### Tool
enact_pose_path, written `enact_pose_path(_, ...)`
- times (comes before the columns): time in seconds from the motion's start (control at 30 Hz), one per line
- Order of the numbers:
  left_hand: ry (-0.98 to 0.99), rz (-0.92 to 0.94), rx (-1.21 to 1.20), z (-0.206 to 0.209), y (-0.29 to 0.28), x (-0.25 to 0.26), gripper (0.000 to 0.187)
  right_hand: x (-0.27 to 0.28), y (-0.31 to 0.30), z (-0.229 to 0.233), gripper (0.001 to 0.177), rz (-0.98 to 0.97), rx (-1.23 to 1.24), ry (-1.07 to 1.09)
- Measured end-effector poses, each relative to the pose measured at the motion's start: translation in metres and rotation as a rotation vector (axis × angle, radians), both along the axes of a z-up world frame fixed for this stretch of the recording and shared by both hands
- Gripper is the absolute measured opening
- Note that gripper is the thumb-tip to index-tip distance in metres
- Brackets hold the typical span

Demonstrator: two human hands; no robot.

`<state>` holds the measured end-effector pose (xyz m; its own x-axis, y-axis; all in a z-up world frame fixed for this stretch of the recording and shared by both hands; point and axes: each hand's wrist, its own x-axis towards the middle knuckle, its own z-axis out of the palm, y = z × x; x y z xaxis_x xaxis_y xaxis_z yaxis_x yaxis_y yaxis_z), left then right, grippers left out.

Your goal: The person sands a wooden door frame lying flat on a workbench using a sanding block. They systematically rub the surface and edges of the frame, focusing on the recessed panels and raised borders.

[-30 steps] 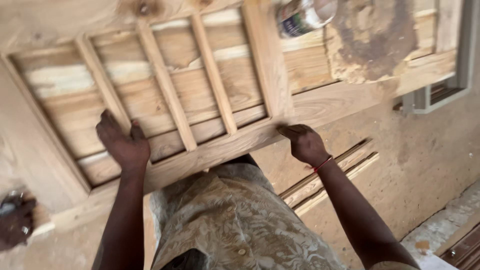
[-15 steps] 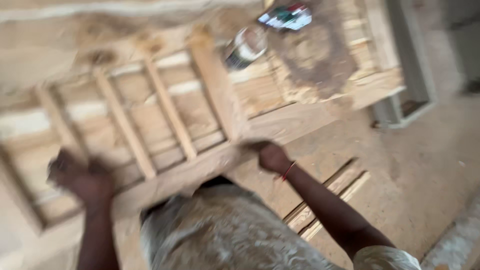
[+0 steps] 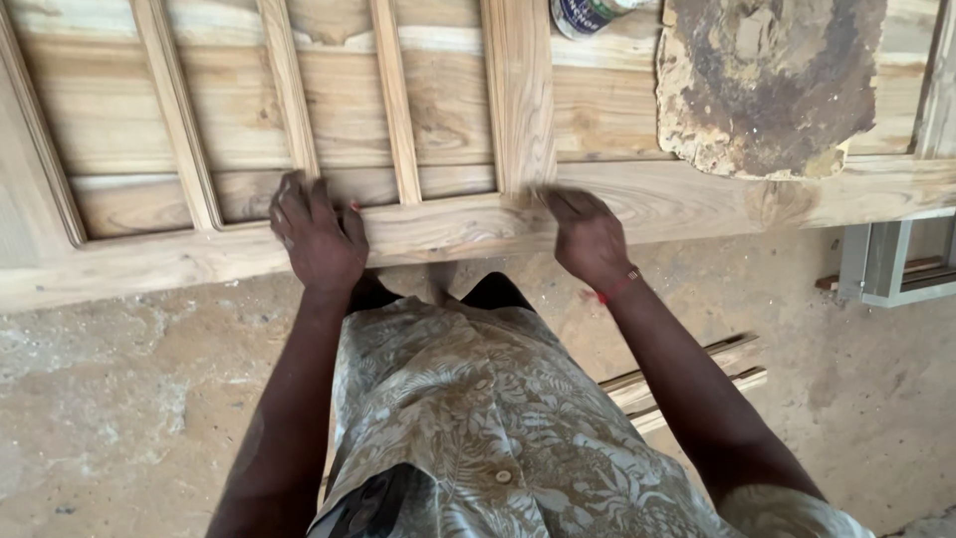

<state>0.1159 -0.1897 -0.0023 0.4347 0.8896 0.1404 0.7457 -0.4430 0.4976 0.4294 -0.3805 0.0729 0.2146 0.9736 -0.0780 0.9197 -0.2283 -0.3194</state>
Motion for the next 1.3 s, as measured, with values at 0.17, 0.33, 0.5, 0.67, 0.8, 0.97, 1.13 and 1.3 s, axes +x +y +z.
enact_pose_path(0.17, 0.041, 0.019, 0.039, -0.005, 0.000, 0.002, 0.047, -0.012, -0.005, -0.015, 0.052, 0.178, 0.019, -0.100)
enact_pose_path(0.33, 0.040, 0.031, 0.061, -0.005, -0.001, 0.005, 0.043, 0.023, -0.006, -0.010, 0.056, 0.131, -0.127, 0.003)
enact_pose_path(0.5, 0.041, 0.041, 0.077, -0.002, 0.000, 0.007, 0.040, 0.003, -0.011, -0.007, 0.050, 0.230, 0.012, -0.134)
enact_pose_path(0.67, 0.052, 0.042, 0.087, -0.003, -0.002, 0.007, 0.036, 0.036, 0.015, 0.012, 0.048, 0.267, -0.097, -0.076)
enact_pose_path(0.8, 0.029, 0.041, 0.099, -0.006, -0.004, 0.006, 0.032, 0.034, 0.053, 0.008, 0.050, 0.457, -0.097, -0.054)
enact_pose_path(0.97, 0.015, 0.052, 0.078, -0.009, -0.003, 0.004, 0.028, 0.039, 0.056, -0.001, 0.052, 0.715, -0.228, -0.112)
enact_pose_path(1.13, 0.007, 0.063, 0.068, -0.008, -0.003, 0.005, 0.030, 0.070, 0.044, 0.002, 0.053, 0.724, -0.339, -0.079)
enact_pose_path(1.3, -0.008, 0.063, 0.047, -0.009, -0.004, 0.004, 0.030, 0.072, 0.020, 0.010, 0.054, 0.677, -0.253, -0.100)
